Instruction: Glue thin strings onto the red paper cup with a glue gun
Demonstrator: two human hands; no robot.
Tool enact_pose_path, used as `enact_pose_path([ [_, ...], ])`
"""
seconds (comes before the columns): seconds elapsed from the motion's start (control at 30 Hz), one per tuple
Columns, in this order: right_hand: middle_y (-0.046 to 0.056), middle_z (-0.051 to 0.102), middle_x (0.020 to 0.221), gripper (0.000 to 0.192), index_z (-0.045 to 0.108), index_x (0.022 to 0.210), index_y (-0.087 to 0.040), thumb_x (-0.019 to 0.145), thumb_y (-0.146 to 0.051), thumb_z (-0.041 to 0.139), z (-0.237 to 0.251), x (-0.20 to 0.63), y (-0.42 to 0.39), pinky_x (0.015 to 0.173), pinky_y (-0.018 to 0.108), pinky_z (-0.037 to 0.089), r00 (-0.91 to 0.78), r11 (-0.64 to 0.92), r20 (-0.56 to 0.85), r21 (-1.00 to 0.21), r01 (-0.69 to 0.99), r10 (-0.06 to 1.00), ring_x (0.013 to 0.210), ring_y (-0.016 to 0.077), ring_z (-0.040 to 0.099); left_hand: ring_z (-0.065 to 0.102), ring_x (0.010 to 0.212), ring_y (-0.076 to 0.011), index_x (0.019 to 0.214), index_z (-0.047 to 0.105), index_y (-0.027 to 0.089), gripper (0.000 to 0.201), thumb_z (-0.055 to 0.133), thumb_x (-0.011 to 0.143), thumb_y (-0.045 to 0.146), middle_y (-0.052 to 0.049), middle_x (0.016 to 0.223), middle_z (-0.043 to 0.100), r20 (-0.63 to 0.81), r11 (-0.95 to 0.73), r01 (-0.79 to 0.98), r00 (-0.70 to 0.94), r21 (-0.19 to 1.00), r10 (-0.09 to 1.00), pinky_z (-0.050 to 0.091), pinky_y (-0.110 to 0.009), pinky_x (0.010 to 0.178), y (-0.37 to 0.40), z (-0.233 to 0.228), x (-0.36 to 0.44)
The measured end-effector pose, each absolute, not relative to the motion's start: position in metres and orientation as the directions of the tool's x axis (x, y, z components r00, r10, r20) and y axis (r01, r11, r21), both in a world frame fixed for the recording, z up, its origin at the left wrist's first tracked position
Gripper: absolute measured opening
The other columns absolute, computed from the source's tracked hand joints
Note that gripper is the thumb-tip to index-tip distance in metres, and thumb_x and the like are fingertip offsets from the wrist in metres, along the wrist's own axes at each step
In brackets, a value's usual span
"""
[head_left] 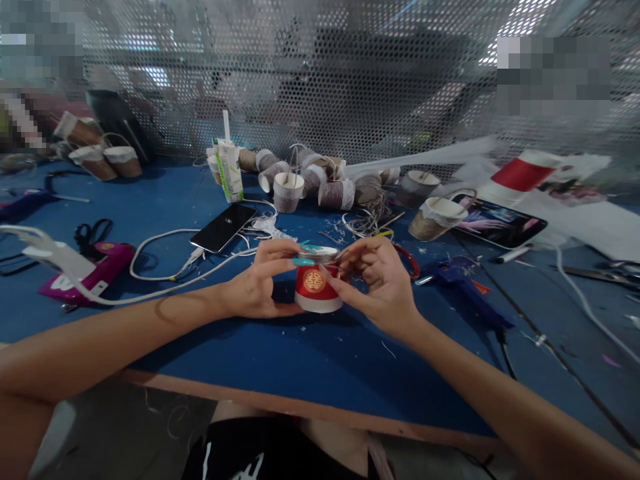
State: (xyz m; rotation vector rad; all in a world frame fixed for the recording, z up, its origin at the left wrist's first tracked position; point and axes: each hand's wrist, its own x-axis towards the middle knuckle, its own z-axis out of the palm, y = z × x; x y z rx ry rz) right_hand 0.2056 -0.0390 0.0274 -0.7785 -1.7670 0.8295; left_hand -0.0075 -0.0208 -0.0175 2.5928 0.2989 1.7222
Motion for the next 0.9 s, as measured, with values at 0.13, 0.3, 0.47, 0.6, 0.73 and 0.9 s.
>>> enact_pose_path([
  [0.13,-0.003,0.058,0.077,0.039,0.046,0.093,-0.024,0.073,-0.032,0.078,0.0287,0.2055,-0.0383,0.056,0.028,0.053,-0.311,0.549,0.492,-0.826,0.13,0.813,0.065,0.0125,0.058,0.06,0.119,-0.0247,0.137,0.031,0.032,0.085,0.083,0.07,0.026,-0.006,0.124,0.044,0.928,-0.987,0.146,0.356,0.062,0.111,0.06,-0.043,0.092,-0.0198,-0.0195,-0.0069],
  [0.3,-0.003,0.058,0.077,0.04,0.045,0.093,-0.024,0.071,-0.028,0.078,0.0297,0.2067,-0.0375,0.056,0.027,0.053,-0.32,0.549,0.492,-0.828,0.116,0.809,0.064,0.0118,0.058,0.059,0.122,-0.0262,0.138,0.034,0.027,0.078,0.079,0.074,0.021,-0.006,0.119,0.051,0.911,-0.994,0.105,0.407,0.022,0.063,0.056,-0.049,0.099,-0.019,-0.0168,-0.0072],
  [0.47,-0.002,0.059,0.078,0.038,0.046,0.093,-0.025,0.071,-0.029,0.077,0.0293,0.2072,-0.038,0.056,0.028,0.054,-0.317,0.542,0.48,-0.828,0.145,0.818,0.066,0.0131,0.059,0.059,0.121,-0.0279,0.14,0.031,0.029,0.08,0.078,0.075,0.024,-0.008,0.119,0.056,0.897,-0.992,0.12,0.435,0.028,0.078,0.057,-0.051,0.096,-0.0188,-0.0147,-0.0084],
  [0.6,-0.002,0.059,0.08,0.035,0.046,0.095,-0.025,0.073,-0.024,0.074,0.029,0.2083,-0.0383,0.058,0.028,0.054,-0.336,0.564,0.5,-0.816,0.127,0.798,0.067,0.0126,0.059,0.058,0.123,-0.0271,0.143,0.026,0.03,0.085,0.078,0.076,0.024,-0.008,0.12,0.054,0.889,-0.993,0.117,0.45,0.03,0.08,0.057,-0.05,0.097,-0.0191,-0.014,-0.0095],
  [0.73,-0.001,0.059,0.081,0.032,0.047,0.096,-0.024,0.075,-0.022,0.071,0.0288,0.2105,-0.0379,0.062,0.029,0.055,-0.352,0.579,0.51,-0.806,0.126,0.785,0.069,0.0131,0.06,0.057,0.123,-0.0263,0.146,0.024,0.026,0.09,0.078,0.075,0.022,-0.008,0.121,0.052,0.892,-0.994,0.108,0.448,0.016,0.063,0.057,-0.048,0.098,-0.0184,-0.0133,-0.0092],
  [0.9,-0.001,0.059,0.081,0.034,0.047,0.097,-0.025,0.075,-0.025,0.072,0.0281,0.2112,-0.0372,0.065,0.031,0.055,-0.344,0.561,0.494,-0.818,0.129,0.799,0.071,0.0142,0.06,0.058,0.122,-0.0279,0.143,0.027,0.024,0.088,0.081,0.073,0.024,-0.011,0.122,0.052,0.904,-0.996,0.086,0.424,0.024,0.058,0.056,-0.048,0.097,-0.0171,-0.0143,-0.0087],
])
